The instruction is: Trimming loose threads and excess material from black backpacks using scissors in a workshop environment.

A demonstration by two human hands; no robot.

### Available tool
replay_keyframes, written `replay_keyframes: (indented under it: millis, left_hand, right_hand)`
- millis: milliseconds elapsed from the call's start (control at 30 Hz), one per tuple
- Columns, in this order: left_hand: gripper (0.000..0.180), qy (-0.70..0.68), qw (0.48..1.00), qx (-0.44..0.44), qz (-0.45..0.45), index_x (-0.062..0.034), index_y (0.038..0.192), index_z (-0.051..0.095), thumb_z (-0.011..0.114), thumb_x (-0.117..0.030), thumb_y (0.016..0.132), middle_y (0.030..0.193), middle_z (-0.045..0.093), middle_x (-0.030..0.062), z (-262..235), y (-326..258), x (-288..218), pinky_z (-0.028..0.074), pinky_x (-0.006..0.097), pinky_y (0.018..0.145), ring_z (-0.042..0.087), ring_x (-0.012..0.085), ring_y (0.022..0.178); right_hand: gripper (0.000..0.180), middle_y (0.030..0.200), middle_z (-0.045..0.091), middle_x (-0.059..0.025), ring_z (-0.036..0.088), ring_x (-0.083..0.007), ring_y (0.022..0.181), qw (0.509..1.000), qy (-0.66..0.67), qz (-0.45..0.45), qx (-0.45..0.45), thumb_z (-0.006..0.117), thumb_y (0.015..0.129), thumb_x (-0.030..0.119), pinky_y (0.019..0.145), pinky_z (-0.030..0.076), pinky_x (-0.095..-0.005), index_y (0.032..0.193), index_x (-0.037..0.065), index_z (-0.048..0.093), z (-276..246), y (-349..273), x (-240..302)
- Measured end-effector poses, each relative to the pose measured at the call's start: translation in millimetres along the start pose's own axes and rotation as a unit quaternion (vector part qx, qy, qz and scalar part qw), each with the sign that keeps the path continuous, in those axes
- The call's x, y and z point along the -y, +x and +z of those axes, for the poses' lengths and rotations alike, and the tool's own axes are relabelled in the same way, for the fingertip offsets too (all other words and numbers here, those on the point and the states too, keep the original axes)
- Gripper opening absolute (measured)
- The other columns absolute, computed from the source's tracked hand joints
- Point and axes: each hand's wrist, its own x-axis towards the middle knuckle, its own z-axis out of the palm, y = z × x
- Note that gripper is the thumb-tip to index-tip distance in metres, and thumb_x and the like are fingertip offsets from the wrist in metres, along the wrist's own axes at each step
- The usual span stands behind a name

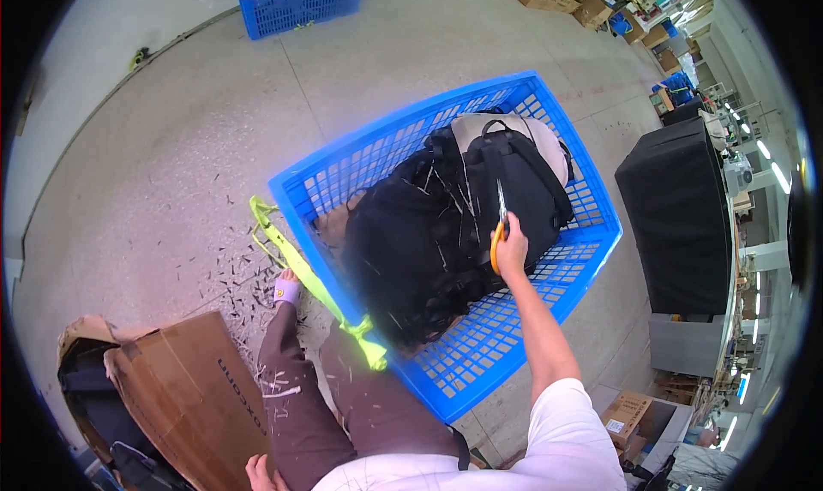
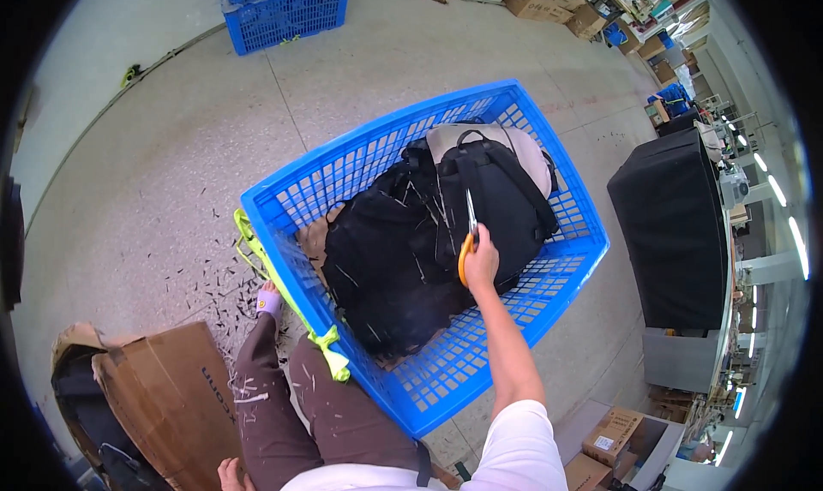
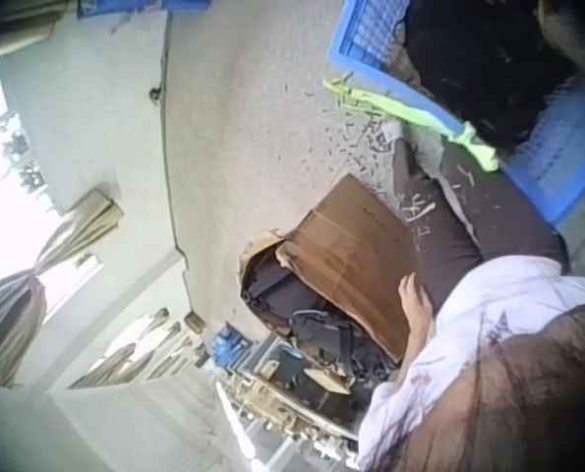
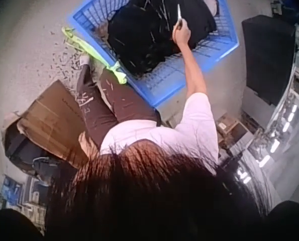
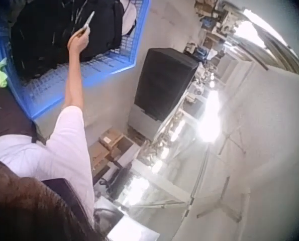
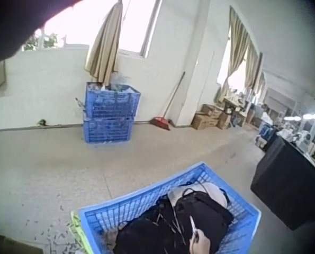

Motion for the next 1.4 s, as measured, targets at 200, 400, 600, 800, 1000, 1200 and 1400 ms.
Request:
replay_keyframes:
  millis: [200, 400, 600, 800, 1000, 1200, 1400]
  left_hand:
    - [0.024, 0.111, 0.933, -0.159, 0.302, -0.0097, 0.111, 0.053, 0.044, -0.013, 0.089, 0.11, 0.056, 0.0096, 158.3, 353.1, -57.2, 0.046, 0.036, 0.082, 0.053, 0.0253, 0.102]
    - [0.024, -0.197, 0.944, -0.117, 0.237, -0.0089, 0.109, 0.054, 0.037, -0.014, 0.094, 0.105, 0.059, 0.0079, 240.8, 512.0, 86.9, 0.048, 0.038, 0.081, 0.056, 0.0204, 0.097]
    - [0.028, -0.445, 0.884, -0.036, 0.138, -0.0023, 0.108, 0.056, 0.052, -0.009, 0.08, 0.106, 0.056, 0.0123, 189.3, 342.0, 65.2, 0.04, 0.036, 0.092, 0.052, 0.0257, 0.103]
    - [0.027, -0.331, 0.925, -0.165, 0.093, 0.0004, 0.112, 0.052, 0.047, -0.007, 0.087, 0.107, 0.058, 0.01, -109.6, 86.4, -82.7, 0.048, 0.027, 0.074, 0.059, 0.0164, 0.089]
    - [0.077, -0.407, 0.894, 0.068, 0.174, -0.0025, 0.138, 0.028, 0.069, -0.025, 0.077, 0.125, 0.045, 0.0146, -192.2, 134.7, -216.3, 0.048, 0.033, 0.081, 0.049, 0.0229, 0.108]
    - [0.048, -0.425, 0.897, -0.017, 0.12, -0.0037, 0.117, 0.052, 0.073, -0.012, 0.075, 0.101, 0.06, 0.0071, -185.8, 54.0, -187.3, 0.047, 0.03, 0.083, 0.057, 0.0161, 0.092]
    - [0.031, -0.441, 0.844, -0.182, 0.244, -0.0069, 0.106, 0.057, 0.065, 0.002, 0.077, 0.096, 0.06, 0.001, -217.8, 35.5, -95.7, 0.047, 0.026, 0.078, 0.056, 0.0124, 0.088]
  right_hand:
    - [0.044, 0.079, 0.059, -0.0171, 0.06, -0.0361, 0.076, 0.98, -0.128, -0.074, -0.131, 0.067, 0.077, 0.015, 0.065, 0.047, -0.0464, 0.114, 0.015, 0.044, 21.7, 100.0, -20.2]
    - [0.038, 0.083, 0.056, -0.0168, 0.058, -0.0364, 0.081, 0.982, -0.145, -0.088, -0.08, 0.061, 0.079, 0.012, 0.07, 0.047, -0.0454, 0.114, 0.017, 0.045, 104.9, 94.5, 24.1]
    - [0.038, 0.084, 0.063, -0.0187, 0.063, -0.032, 0.078, 0.995, 0.004, 0.031, -0.092, 0.062, 0.074, 0.001, 0.068, 0.048, -0.0409, 0.11, 0.008, 0.052, 66.2, 83.7, -1.4]
    - [0.034, 0.087, 0.061, -0.0154, 0.059, -0.031, 0.067, 0.872, 0.359, -0.321, 0.081, 0.061, 0.066, -0.004, 0.06, 0.05, -0.0359, 0.099, 0.005, 0.059, -68.2, -81.3, 150.7]
    - [0.04, 0.066, 0.043, -0.0084, 0.049, -0.0239, 0.057, 0.7, 0.508, -0.45, 0.221, 0.069, 0.064, 0.003, 0.048, 0.038, -0.0348, 0.102, 0.006, 0.058, -151.4, -214.4, 210.0]
    - [0.027, 0.067, 0.048, -0.0118, 0.054, -0.0273, 0.061, 0.591, 0.563, -0.53, 0.23, 0.062, 0.076, 0.015, 0.051, 0.041, -0.0372, 0.101, 0.01, 0.054, -179.7, -298.4, 262.3]
    - [0.036, 0.07, 0.045, -0.0108, 0.049, -0.0234, 0.059, 0.559, 0.566, -0.573, 0.198, 0.064, 0.076, 0.015, 0.047, 0.04, -0.0333, 0.109, 0.007, 0.052, -186.5, -354.0, 280.7]
